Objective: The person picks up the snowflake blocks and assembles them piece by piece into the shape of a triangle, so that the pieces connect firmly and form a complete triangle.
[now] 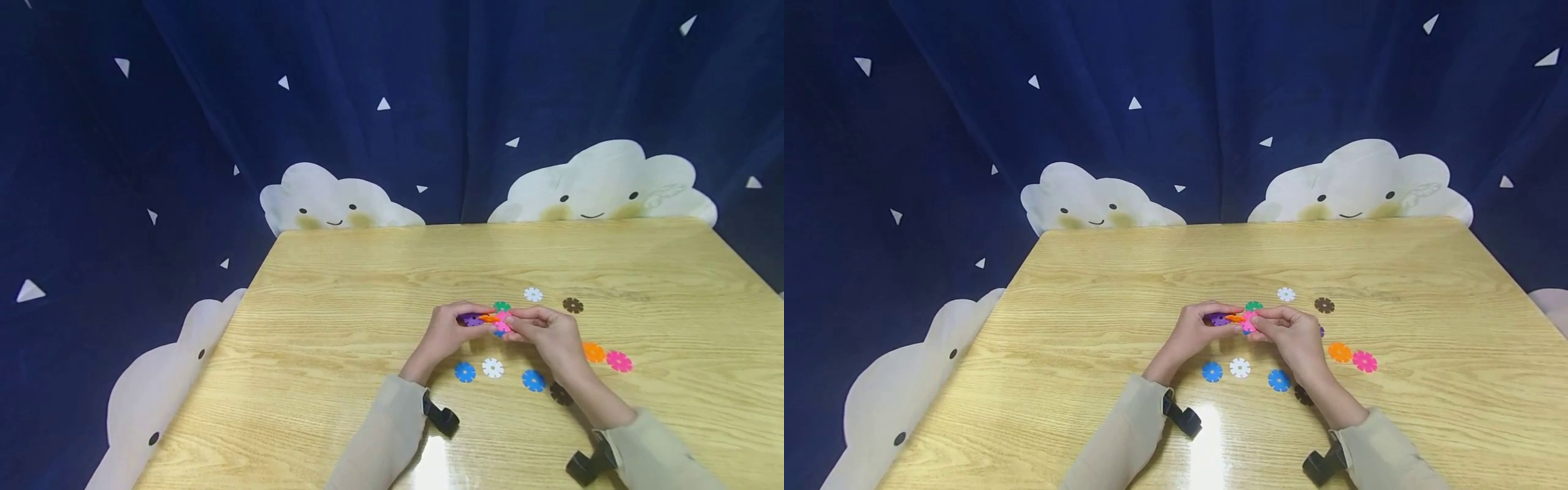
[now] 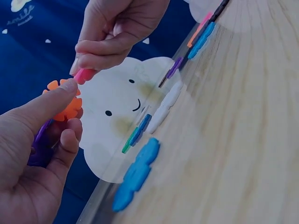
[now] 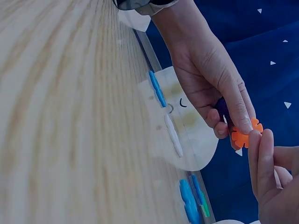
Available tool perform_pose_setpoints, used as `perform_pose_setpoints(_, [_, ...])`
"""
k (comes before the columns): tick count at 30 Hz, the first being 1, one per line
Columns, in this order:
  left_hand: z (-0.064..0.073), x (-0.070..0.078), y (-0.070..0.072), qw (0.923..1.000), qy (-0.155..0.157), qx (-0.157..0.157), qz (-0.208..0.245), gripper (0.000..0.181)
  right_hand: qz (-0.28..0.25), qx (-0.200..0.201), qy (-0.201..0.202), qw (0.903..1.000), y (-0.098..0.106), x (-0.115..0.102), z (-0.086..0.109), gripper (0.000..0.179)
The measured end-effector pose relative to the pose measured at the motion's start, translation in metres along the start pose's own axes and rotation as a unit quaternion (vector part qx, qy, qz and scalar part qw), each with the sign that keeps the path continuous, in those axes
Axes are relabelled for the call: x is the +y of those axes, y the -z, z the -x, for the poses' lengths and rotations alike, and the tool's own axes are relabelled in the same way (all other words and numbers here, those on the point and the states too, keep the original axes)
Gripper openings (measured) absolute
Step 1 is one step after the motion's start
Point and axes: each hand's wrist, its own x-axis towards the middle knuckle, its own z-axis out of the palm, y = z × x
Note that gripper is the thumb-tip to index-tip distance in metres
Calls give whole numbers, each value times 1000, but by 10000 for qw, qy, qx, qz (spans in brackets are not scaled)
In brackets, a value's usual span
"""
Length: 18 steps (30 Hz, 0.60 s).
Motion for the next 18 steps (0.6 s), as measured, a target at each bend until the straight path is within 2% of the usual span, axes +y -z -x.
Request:
perform_pose_setpoints(8, [0,-3,-1,9990,-39,206,405,26,100,11,-35,9999,-2,2,-1,31])
perform_pose_setpoints(14, [-1,-3,-1,9981,220,269,516,26,470,-104,39,9988,0,3,-1,43])
perform_pose_setpoints(18, [0,-3,0,9978,387,284,465,26,905,-113,305,9954,7,6,-2,50])
